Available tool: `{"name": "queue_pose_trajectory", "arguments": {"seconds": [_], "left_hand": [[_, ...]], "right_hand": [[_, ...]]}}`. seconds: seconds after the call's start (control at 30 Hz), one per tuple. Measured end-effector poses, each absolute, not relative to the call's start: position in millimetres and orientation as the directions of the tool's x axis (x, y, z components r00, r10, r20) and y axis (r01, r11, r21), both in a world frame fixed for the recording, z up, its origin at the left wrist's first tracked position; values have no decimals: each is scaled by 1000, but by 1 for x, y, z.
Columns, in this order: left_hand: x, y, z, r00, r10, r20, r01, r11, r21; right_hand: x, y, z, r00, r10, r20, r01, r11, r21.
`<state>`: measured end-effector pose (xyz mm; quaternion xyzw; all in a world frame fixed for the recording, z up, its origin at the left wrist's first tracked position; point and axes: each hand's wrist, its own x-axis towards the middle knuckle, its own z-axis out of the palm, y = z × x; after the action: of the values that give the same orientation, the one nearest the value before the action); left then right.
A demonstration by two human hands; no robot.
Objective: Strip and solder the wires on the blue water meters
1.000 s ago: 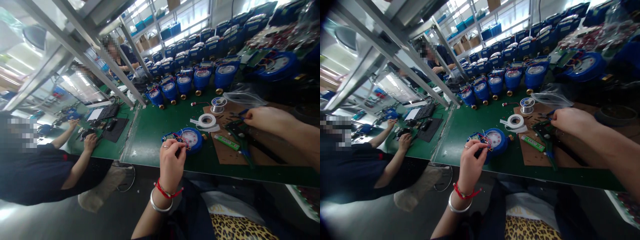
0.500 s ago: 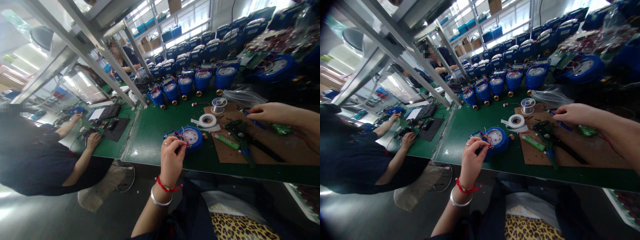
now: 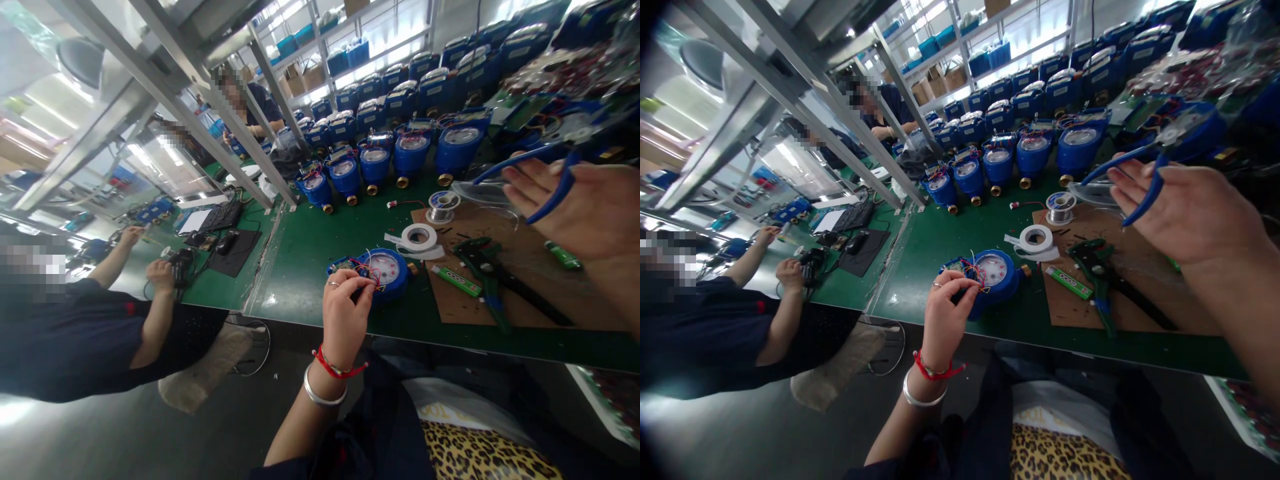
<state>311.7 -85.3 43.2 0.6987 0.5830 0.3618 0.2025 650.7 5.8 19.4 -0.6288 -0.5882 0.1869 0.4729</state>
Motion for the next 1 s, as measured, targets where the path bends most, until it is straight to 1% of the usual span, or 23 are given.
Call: {"name": "queue_pose_trajectory", "arguments": {"seconds": [0.03, 0.07, 0.1, 0.13, 0.23, 0.3, 0.33, 0.37, 0.4, 0.43, 0.5, 0.53, 0.57, 0.63, 0.7, 0.73, 0.83, 0.9, 1.0], "left_hand": [[312, -85, 43, 54, 962, 269, 669, -235, 705], [312, -85, 43, 52, 961, 270, 670, -234, 704], [312, -85, 43, 51, 961, 272, 672, -234, 703], [312, -86, 43, 50, 961, 273, 673, -234, 701], [313, -86, 44, 46, 961, 273, 681, -230, 695], [314, -86, 44, 39, 963, 268, 688, -221, 691], [314, -86, 44, 38, 963, 266, 691, -218, 690], [314, -86, 44, 37, 964, 265, 692, -216, 689], [314, -86, 44, 37, 964, 265, 694, -216, 687], [314, -86, 43, 36, 962, 269, 694, -218, 686], [314, -85, 43, 36, 959, 281, 697, -226, 680], [314, -85, 42, 35, 957, 288, 699, -229, 678], [314, -85, 42, 35, 956, 293, 699, -232, 676], [314, -85, 41, 34, 955, 296, 699, -234, 675], [314, -85, 41, 32, 954, 298, 698, -235, 676], [314, -85, 40, 32, 954, 299, 697, -236, 677], [313, -84, 39, 41, 951, 306, 696, -246, 674], [313, -84, 38, 45, 950, 310, 698, -252, 670], [313, -83, 37, 45, 946, 321, 704, -258, 662]], "right_hand": [[647, 5, 24, 180, 943, 281, 401, 191, -896], [642, 2, 31, 114, 961, 252, 212, 224, -951], [635, -1, 38, 52, 971, 234, 36, 232, -972], [627, -6, 45, 18, 974, 227, -74, 228, -971], [602, -21, 58, -53, 982, 182, -210, 167, -963], [588, -29, 57, -112, 978, 174, -295, 134, -946], [581, -33, 55, -146, 975, 169, -307, 118, -944], [575, -37, 52, -167, 972, 164, -279, 113, -953], [570, -42, 50, -180, 971, 158, -196, 122, -973], [564, -47, 49, -188, 971, 150, -63, 140, -988], [555, -56, 51, -212, 970, 116, 208, 161, -965], [551, -60, 53, -234, 969, 78, 277, 143, -950], [548, -63, 56, -264, 964, 18, 287, 97, -953], [547, -65, 59, -311, 944, -107, 167, -57, -984], [553, -62, 59, -357, 907, -224, 61, -216, -974], [558, -60, 56, -382, 881, -279, 58, -279, -959], [577, -54, 47, -432, 797, -423, 155, -396, -905], [587, -55, 42, -415, 781, -468, 171, -438, -883], [593, -62, 42, -470, 765, -441, 30, -486, -874]]}}
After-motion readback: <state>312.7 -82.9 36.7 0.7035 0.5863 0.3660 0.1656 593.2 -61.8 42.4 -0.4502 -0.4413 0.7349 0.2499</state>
